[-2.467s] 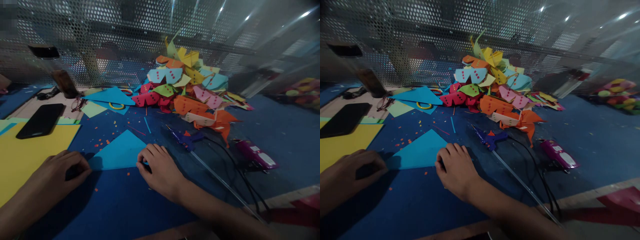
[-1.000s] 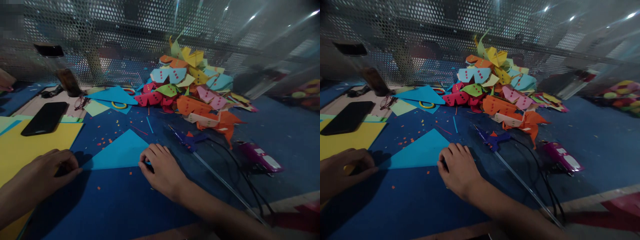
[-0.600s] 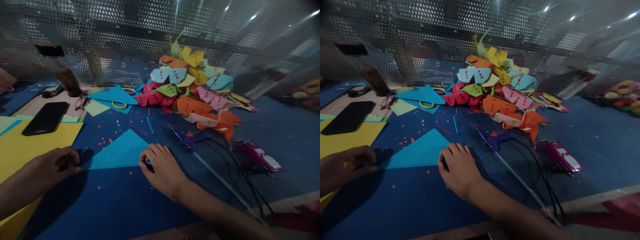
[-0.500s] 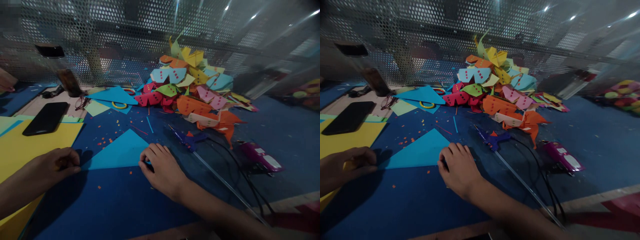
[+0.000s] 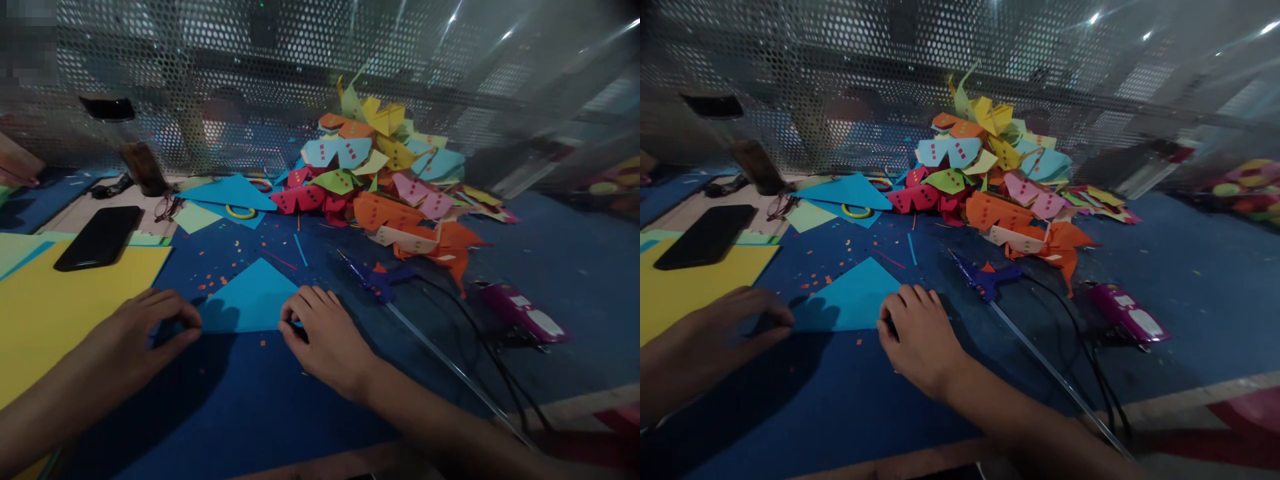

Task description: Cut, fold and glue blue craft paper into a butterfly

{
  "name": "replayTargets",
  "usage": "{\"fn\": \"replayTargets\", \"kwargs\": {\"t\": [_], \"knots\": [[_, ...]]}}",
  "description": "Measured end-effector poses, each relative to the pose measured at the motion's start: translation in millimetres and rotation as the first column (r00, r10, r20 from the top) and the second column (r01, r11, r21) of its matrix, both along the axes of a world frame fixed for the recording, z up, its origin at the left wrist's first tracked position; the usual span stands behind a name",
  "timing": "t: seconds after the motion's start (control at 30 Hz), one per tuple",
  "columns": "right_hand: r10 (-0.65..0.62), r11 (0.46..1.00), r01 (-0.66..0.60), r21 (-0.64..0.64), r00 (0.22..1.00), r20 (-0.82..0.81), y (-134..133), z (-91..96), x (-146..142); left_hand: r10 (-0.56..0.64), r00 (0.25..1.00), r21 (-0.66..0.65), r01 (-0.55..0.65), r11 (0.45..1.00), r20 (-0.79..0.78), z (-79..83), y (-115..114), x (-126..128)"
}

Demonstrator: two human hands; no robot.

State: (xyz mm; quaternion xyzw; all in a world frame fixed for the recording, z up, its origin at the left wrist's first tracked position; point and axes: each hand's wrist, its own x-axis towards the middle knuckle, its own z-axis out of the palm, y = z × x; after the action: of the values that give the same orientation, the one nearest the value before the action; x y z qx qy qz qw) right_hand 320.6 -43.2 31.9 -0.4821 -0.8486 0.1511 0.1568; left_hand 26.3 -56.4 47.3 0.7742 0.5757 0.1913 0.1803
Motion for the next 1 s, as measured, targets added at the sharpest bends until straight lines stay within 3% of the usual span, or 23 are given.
{"fn": "replayTargets", "kwargs": {"t": [0.13, 0.27, 0.73, 1.0], "knots": [[0.002, 1.000, -0.002, 0.008, 1.000, -0.007, -0.5, -0.3, 0.4, -0.048, 0.999, -0.011, 0.048, 0.999, 0.009, -9.9, 4.8, 18.5], [0.005, 1.000, -0.005, -0.002, 1.000, -0.009, -0.3, -0.1, 0.5, -0.007, 0.999, -0.017, 0.006, 1.000, -0.033, -19.4, 5.6, 21.4], [-0.009, 1.000, 0.009, -0.012, 1.000, -0.012, -0.4, 1.1, -0.3, 0.055, 0.998, -0.028, -0.055, 0.998, -0.022, -22.5, 2.4, 21.9], [-0.009, 1.000, 0.009, -0.010, 1.000, -0.014, -0.5, 0.9, -0.2, 0.022, 1.000, -0.060, -0.022, 0.998, -0.001, -20.7, 2.3, 16.8]]}}
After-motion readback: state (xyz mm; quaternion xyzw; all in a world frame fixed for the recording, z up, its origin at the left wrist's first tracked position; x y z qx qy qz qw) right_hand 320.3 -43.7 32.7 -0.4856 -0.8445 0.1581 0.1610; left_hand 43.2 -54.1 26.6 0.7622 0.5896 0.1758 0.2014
